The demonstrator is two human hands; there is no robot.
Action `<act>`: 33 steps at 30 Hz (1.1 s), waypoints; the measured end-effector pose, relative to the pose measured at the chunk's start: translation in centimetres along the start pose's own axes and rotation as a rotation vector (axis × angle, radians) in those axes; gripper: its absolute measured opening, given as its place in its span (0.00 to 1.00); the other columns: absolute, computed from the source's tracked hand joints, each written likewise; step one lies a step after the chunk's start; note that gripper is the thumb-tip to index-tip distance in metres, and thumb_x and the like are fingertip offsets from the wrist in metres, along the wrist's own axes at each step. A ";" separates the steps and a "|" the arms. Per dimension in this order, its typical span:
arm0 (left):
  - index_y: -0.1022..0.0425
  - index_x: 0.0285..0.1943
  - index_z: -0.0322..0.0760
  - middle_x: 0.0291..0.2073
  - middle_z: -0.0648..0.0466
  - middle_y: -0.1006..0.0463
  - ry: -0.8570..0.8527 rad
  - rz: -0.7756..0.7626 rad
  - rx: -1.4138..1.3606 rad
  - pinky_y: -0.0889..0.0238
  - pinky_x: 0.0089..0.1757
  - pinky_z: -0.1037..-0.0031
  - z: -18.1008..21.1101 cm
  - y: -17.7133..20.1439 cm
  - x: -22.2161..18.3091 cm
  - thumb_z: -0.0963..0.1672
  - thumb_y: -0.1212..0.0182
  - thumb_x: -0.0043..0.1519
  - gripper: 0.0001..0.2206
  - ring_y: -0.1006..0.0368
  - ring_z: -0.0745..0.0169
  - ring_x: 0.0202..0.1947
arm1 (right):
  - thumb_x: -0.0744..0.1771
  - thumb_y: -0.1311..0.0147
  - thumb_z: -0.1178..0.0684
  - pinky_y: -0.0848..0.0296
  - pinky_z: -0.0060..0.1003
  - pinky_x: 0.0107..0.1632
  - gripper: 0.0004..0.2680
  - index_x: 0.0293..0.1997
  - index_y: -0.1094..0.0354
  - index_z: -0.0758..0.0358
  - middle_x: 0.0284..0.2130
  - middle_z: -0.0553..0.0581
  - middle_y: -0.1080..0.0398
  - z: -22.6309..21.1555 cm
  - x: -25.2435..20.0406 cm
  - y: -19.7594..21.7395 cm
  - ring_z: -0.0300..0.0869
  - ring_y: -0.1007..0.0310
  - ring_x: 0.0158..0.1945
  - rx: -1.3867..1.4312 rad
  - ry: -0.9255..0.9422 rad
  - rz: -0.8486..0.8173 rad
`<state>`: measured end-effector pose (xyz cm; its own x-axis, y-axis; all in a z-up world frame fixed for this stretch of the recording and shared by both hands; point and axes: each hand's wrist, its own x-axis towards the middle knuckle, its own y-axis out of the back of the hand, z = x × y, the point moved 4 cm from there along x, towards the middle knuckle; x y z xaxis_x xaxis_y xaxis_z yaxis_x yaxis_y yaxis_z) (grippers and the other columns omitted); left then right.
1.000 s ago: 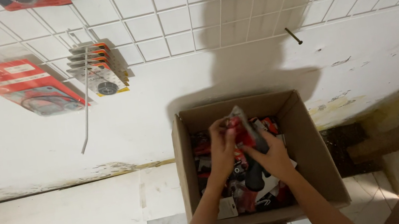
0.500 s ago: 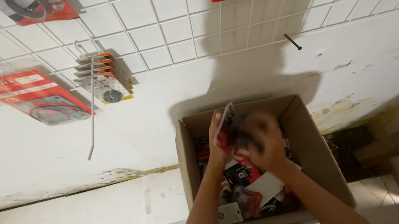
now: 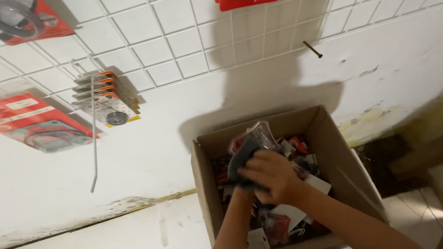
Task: Organizing and hanging packaged auto parts from a box onto a display rack.
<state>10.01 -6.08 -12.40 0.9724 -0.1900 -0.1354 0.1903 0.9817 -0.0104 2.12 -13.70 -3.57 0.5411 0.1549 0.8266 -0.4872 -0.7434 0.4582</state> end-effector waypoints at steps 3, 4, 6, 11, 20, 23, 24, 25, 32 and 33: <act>0.23 0.53 0.41 0.42 0.52 0.20 -0.173 0.020 0.070 0.39 0.48 0.79 -0.1 -0.3 0.7 0.49 0.40 0.60 0.15 0.26 0.62 0.46 | 0.71 0.73 0.33 0.27 0.48 0.35 0.25 0.49 0.25 0.62 0.32 0.58 0.31 2.2 -1.1 -0.1 0.51 0.28 0.31 0.054 0.344 -0.076; 0.23 0.52 0.41 0.41 0.52 0.20 -0.260 0.036 0.101 0.39 0.46 0.78 0.0 -0.5 0.7 0.49 0.38 0.58 0.16 0.26 0.61 0.44 | 0.66 0.61 0.45 0.27 0.47 0.39 0.16 0.47 0.25 0.60 0.35 0.56 0.31 3.7 -0.4 0.7 0.50 0.29 0.36 -0.066 0.160 0.025; 0.23 0.51 0.40 0.39 0.52 0.21 -0.351 0.052 0.129 0.38 0.44 0.76 0.1 -1.0 1.0 0.49 0.36 0.56 0.17 0.25 0.60 0.42 | 0.61 0.50 0.56 0.28 0.46 0.42 0.11 0.44 0.24 0.58 0.37 0.53 0.31 5.1 -0.3 1.2 0.49 0.30 0.40 -0.187 -0.020 0.127; 0.22 0.46 0.36 0.32 0.52 0.21 -0.707 0.157 0.263 0.35 0.37 0.72 0.9 -1.5 0.9 0.49 0.26 0.47 0.20 0.25 0.56 0.34 | 0.72 0.66 0.42 0.25 0.44 0.51 0.18 0.49 0.23 0.54 0.41 0.54 0.27 -0.1 -1.7 0.3 0.48 0.28 0.42 -0.128 0.435 0.051; 0.24 0.47 0.36 0.38 0.50 0.21 -0.384 -0.019 -0.030 0.43 0.50 0.75 -11.3 -2.2 2.1 0.50 0.30 0.53 0.18 0.29 0.61 0.40 | 0.69 0.58 0.41 0.27 0.50 0.43 0.16 0.49 0.25 0.59 0.39 0.58 0.27 1.9 -2.3 1.2 0.53 0.27 0.40 0.030 0.224 0.010; 0.25 0.60 0.44 0.47 0.47 0.21 0.328 -0.110 -0.786 0.52 0.59 0.69 -21.5 -2.3 7.4 0.54 0.42 0.66 0.18 0.29 0.56 0.51 | 0.69 0.53 0.42 0.27 0.51 0.40 0.15 0.51 0.26 0.61 0.40 0.58 0.27 3.6 -3.7 1.0 0.57 0.27 0.37 0.169 0.281 -0.036; 0.25 0.60 0.44 0.47 0.47 0.21 0.328 -0.101 -0.788 0.52 0.59 0.69 -12.9 -1.3 5.6 0.54 0.42 0.66 0.18 0.29 0.56 0.51 | 0.69 0.53 0.42 0.27 0.51 0.40 0.15 0.51 0.26 0.61 0.40 0.58 0.27 4.2 -2.5 1.8 0.57 0.27 0.37 0.177 0.282 -0.039; 0.27 0.59 0.34 0.47 0.40 0.21 0.011 -0.216 -0.359 0.47 0.59 0.68 -3.0 -0.7 2.2 0.50 0.42 0.65 0.19 0.28 0.51 0.52 | 0.63 0.49 0.52 0.26 0.49 0.42 0.13 0.49 0.24 0.61 0.38 0.56 0.25 5.5 -1.1 2.6 0.54 0.27 0.37 0.100 0.128 0.022; 0.28 0.57 0.24 0.45 0.35 0.22 -0.264 -0.286 -0.001 0.41 0.57 0.69 5.6 0.0 -2.0 0.45 0.40 0.63 0.19 0.27 0.48 0.51 | 0.58 0.50 0.57 0.23 0.42 0.42 0.15 0.45 0.21 0.59 0.35 0.56 0.27 -0.2 -0.5 2.3 0.48 0.26 0.33 0.051 0.310 -0.024; 0.28 0.57 0.24 0.45 0.35 0.22 -0.261 -0.283 0.002 0.41 0.57 0.69 5.3 0.2 -2.0 0.45 0.40 0.63 0.19 0.27 0.48 0.51 | 0.58 0.50 0.57 0.23 0.42 0.42 0.15 0.45 0.21 0.59 0.35 0.56 0.27 2.0 -0.4 2.1 0.48 0.26 0.33 0.054 0.308 -0.023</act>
<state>8.86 -5.59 -6.86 0.8827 -0.4516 0.1299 0.4565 0.8896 -0.0096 2.29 -16.64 -3.59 0.3141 0.3554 0.8804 -0.4356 -0.7700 0.4662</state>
